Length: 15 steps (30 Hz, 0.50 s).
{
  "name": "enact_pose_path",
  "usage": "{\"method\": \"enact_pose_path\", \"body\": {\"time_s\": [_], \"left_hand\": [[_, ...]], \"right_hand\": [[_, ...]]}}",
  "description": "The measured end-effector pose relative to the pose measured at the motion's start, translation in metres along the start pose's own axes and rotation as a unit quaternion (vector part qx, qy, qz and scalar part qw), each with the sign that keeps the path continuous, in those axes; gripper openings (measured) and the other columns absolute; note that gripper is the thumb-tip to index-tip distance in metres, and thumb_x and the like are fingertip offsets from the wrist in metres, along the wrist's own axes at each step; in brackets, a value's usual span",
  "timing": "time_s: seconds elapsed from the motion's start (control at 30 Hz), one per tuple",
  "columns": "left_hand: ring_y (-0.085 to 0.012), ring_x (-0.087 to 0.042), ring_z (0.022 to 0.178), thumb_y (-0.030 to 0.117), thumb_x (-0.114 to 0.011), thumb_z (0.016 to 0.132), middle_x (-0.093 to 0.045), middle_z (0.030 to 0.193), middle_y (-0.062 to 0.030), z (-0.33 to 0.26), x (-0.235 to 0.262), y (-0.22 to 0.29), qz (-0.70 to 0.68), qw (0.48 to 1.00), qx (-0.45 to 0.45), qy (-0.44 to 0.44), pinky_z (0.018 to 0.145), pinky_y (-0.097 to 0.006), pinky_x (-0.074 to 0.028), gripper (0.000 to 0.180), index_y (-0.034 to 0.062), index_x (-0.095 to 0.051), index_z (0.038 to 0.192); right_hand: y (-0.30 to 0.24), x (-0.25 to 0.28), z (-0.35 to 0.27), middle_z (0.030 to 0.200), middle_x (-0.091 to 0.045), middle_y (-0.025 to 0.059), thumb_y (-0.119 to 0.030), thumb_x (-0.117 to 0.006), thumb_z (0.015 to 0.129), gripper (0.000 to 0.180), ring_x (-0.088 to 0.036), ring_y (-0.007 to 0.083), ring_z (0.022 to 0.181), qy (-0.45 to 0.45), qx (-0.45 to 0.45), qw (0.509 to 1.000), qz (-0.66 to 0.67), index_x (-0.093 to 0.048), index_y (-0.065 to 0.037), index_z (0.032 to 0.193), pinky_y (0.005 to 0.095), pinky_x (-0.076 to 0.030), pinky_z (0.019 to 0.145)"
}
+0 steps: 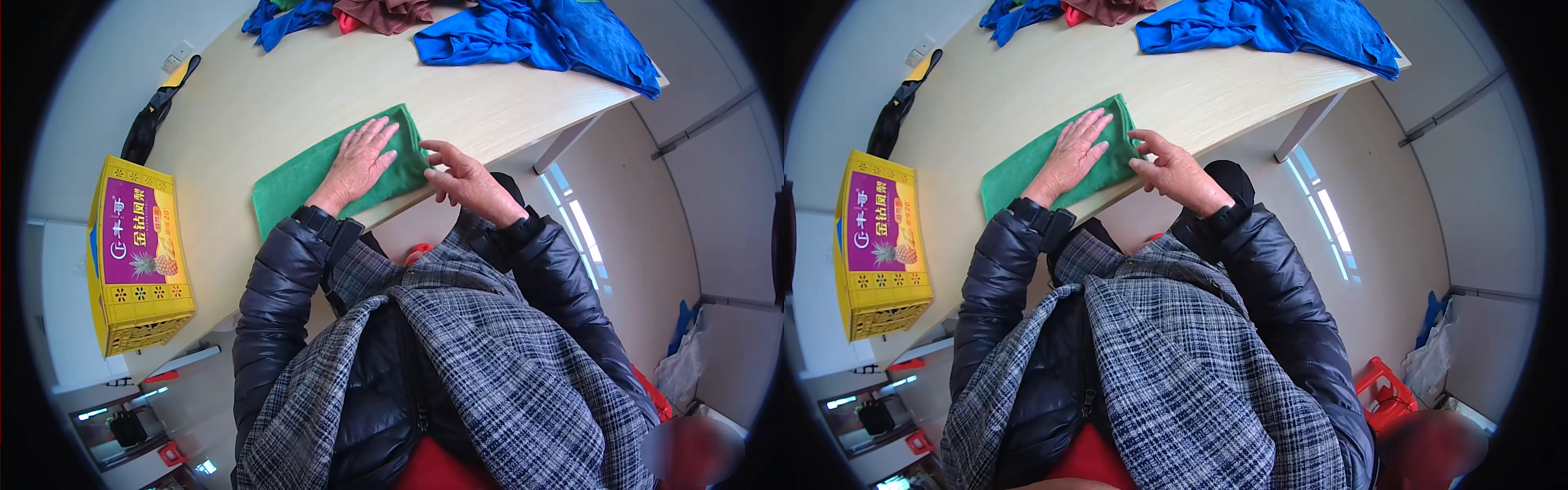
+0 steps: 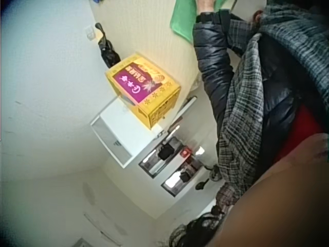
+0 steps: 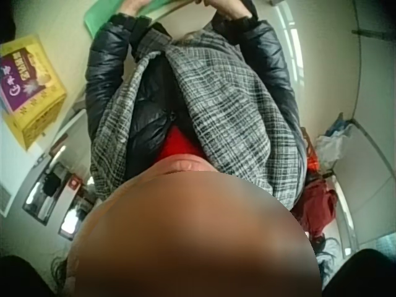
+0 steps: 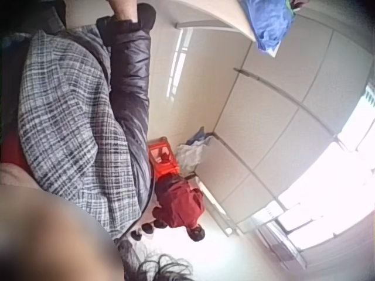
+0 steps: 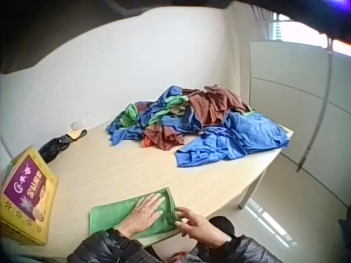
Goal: Fold pieces of colored cloth and place them into a yellow storage crate.
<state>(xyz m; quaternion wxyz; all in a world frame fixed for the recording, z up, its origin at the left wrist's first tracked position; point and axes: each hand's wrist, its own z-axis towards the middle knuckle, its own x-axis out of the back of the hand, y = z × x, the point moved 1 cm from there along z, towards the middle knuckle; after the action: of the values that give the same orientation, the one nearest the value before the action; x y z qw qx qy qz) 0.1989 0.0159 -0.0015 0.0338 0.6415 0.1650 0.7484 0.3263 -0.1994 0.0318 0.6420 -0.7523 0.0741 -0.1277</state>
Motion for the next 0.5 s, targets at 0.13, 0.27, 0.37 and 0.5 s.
{"method": "enact_pose_path", "body": {"time_s": [0.13,0.27,0.37,0.5], "left_hand": [[-0.0296,-0.026,0.149,0.038,-0.045,0.103,-0.032,0.159,-0.0118,0.002,-0.007,0.005,0.002,1.0,0.002,0.024,0.12,-0.051,-0.016,0.054,0.0157,-0.038,0.152],[-0.0307,-0.026,0.148,0.044,-0.042,0.103,-0.032,0.159,-0.0111,-0.003,-0.01,0.001,-0.001,1.0,-0.008,0.028,0.121,-0.052,-0.015,0.054,0.018,-0.039,0.151],[-0.0302,-0.025,0.148,0.044,-0.039,0.104,-0.032,0.159,-0.0108,-0.006,-0.004,0.0,-0.024,1.0,-0.002,0.011,0.121,-0.052,-0.014,0.053,0.0186,-0.04,0.151],[-0.0298,-0.025,0.148,0.043,-0.039,0.105,-0.032,0.159,-0.0102,-0.017,-0.002,0.001,-0.031,0.999,0.005,0.014,0.121,-0.052,-0.014,0.053,0.0182,-0.04,0.151]], "right_hand": [[0.003,0.005,0.007,0.128,-0.055,0.0133,-0.022,-0.056,0.101,0.056,-0.064,0.01,0.08,0.006,-0.019,0.995,0.097,-0.035,-0.014,0.152,0.0239,-0.052,0.065],[0.004,0.004,0.015,0.113,-0.063,0.0124,-0.025,-0.057,0.102,0.06,-0.066,0.0118,0.075,-0.063,-0.036,0.983,0.166,-0.031,-0.015,0.155,0.0245,-0.054,0.064],[0.003,0.007,0.029,0.087,-0.067,0.0069,-0.026,-0.057,0.102,0.062,-0.067,0.0124,0.069,-0.175,-0.074,0.967,0.168,-0.029,-0.015,0.156,0.0238,-0.053,0.061],[-0.005,-0.004,0.032,0.069,-0.063,0.0019,-0.026,-0.057,0.102,0.061,-0.064,0.0116,0.062,-0.184,-0.106,0.962,0.174,-0.03,-0.015,0.156,0.0236,-0.052,0.059]]}}
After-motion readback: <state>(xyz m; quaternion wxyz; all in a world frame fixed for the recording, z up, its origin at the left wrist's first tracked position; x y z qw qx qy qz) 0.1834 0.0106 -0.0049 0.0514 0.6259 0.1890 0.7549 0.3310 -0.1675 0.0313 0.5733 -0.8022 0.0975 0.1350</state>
